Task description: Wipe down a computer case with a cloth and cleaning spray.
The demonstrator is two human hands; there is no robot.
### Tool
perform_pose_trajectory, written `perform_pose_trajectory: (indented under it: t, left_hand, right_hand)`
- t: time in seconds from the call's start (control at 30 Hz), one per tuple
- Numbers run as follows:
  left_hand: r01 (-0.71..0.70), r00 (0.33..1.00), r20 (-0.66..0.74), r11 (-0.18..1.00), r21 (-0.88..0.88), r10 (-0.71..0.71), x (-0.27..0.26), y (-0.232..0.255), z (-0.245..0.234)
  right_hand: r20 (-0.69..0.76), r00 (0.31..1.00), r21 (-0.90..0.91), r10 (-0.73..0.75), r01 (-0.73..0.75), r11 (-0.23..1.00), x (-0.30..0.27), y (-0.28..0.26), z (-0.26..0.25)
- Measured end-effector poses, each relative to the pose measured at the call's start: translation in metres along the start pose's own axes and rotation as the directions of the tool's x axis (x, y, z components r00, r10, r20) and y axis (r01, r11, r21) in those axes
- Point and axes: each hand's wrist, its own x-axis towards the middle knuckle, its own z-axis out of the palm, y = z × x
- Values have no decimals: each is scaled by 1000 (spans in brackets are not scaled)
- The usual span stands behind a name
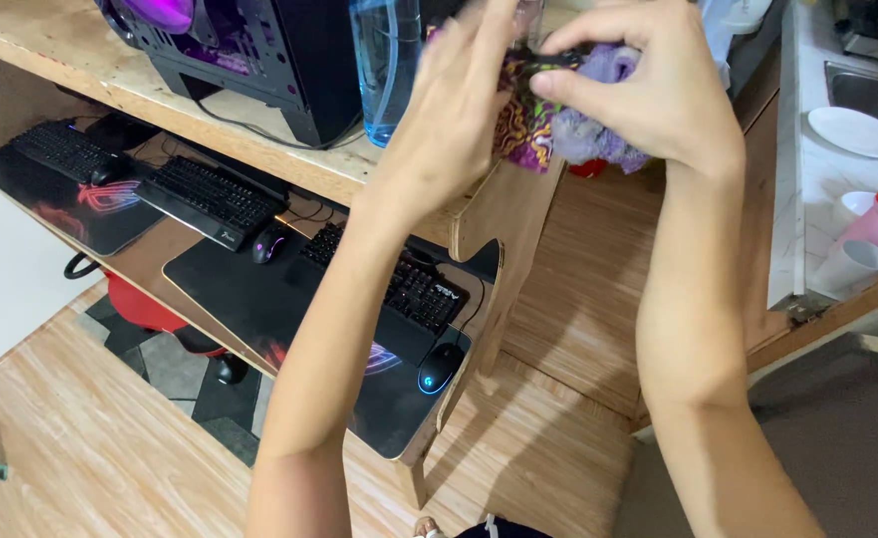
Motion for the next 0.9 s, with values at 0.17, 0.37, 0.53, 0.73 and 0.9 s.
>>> perform_pose_trajectory:
  t: [0.17, 0.37, 0.53, 0.73, 0.9]
  left_hand:
    - [157, 985, 104, 963, -219, -137, -11, 2, -12]
    - [57, 987, -145, 992, -117, -74, -17, 4, -30]
    - [161, 959, -228, 986, -47, -167, -17, 3, -39]
    - [352, 924, -204, 927, 130, -323, -19, -9, -34]
    - [322, 943, -151, 926, 197, -296, -1, -5, -32]
  right_hand:
    - [71, 992, 313, 102, -119, 942, 9, 43, 10]
    - [66, 997, -309, -30, 49, 950, 41, 61, 60]
    - [101, 989, -508, 104, -39, 861, 47, 68, 96]
    - [101, 984, -556, -143, 176, 812, 38, 76, 96]
    - [68, 986, -567, -149, 161, 808, 26, 92, 57]
